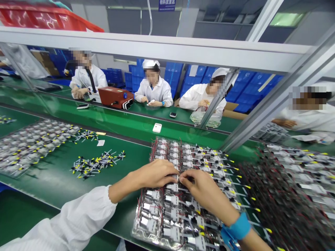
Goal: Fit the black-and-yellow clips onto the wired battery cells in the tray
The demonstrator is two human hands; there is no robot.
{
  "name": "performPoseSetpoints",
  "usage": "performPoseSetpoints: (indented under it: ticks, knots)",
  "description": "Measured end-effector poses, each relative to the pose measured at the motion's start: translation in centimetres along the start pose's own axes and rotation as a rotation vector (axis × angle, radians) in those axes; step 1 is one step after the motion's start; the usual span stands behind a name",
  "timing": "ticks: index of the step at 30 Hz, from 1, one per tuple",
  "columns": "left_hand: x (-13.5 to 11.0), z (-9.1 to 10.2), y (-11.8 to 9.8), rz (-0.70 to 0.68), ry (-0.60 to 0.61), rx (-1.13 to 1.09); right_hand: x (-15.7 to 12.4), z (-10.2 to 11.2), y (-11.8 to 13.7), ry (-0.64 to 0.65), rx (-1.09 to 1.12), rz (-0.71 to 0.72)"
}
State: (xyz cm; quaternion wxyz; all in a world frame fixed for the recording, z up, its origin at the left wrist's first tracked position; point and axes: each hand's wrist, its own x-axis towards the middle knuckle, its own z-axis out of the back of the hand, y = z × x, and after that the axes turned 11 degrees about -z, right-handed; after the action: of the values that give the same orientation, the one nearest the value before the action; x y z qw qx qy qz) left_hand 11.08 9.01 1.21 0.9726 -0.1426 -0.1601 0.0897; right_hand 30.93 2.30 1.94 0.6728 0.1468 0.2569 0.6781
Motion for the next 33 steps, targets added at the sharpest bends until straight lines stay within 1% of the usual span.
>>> performPoseSetpoints:
  ticks: [2, 6, 8, 11, 14, 16, 18, 20, 22, 24, 25, 26, 28, 29, 30, 31, 32, 33]
  knots:
    - [0.0, 0.1, 0.0, 0.004, 0.002, 0.006, -0.1, 0.1, 0.1, -0.002, -0.006, 0.004]
    - [0.0, 0.5, -0.2, 0.014, 0.019, 0.011, -0.3, 0.3, 0.4, -0.028, -0.002, -0.032]
    - [0.1, 0.6, -0.2, 0.016, 0.031, 0.027, -0.4, 0.3, 0.5, -0.035, -0.014, -0.021]
    - [0.2, 0.4, -0.1, 0.007, 0.043, 0.062, -0.3, 0.1, 0.8, -0.06, -0.047, 0.008]
    - [0.2, 0.0, 0.1, 0.0, 0.042, 0.072, -0.3, -0.2, 1.0, -0.085, -0.057, -0.007]
    - [0.0, -0.1, 0.0, 0.004, 0.032, 0.054, -0.3, -0.4, 0.9, -0.076, -0.062, -0.004]
    - [-0.2, -0.2, -0.5, 0.027, 0.01, 0.033, -0.4, -0.5, 0.3, -0.088, -0.083, 0.029]
    - [-0.4, -0.1, -1.1, 0.058, -0.02, 0.031, -0.5, -0.5, -0.6, -0.149, -0.115, 0.093]
    - [-0.9, 0.2, -1.6, 0.081, -0.054, 0.036, -0.5, -0.4, -1.6, -0.244, -0.14, 0.154]
    - [-1.9, 0.7, -1.3, 0.129, -0.104, 0.033, -0.5, -0.1, -2.6, -0.316, -0.135, 0.184]
    - [-2.7, 1.1, -0.9, 0.189, -0.138, 0.04, -0.5, 0.2, -3.0, -0.331, -0.119, 0.192]
    - [-3.8, 1.4, -0.1, 0.282, -0.171, 0.065, -0.5, 0.5, -3.3, -0.334, -0.101, 0.192]
    - [-6.4, 2.1, 1.9, 0.579, -0.174, 0.17, -0.7, 1.1, -3.7, -0.324, -0.071, 0.185]
    - [-7.9, 2.3, 3.2, 0.749, -0.142, 0.235, -0.9, 1.5, -3.7, -0.319, -0.062, 0.175]
    - [-9.3, 2.4, 4.5, 0.914, -0.08, 0.289, -1.0, 1.8, -3.7, -0.315, -0.059, 0.164]
    - [-10.7, 2.4, 5.7, 1.009, -0.044, 0.315, -1.1, 2.1, -3.6, -0.314, -0.056, 0.153]
    - [-11.8, 2.2, 6.8, 1.073, -0.011, 0.326, -1.2, 2.3, -3.5, -0.311, -0.052, 0.145]
    - [-12.7, 2.0, 7.7, 1.109, 0.01, 0.324, -1.2, 2.5, -3.3, -0.306, -0.046, 0.138]
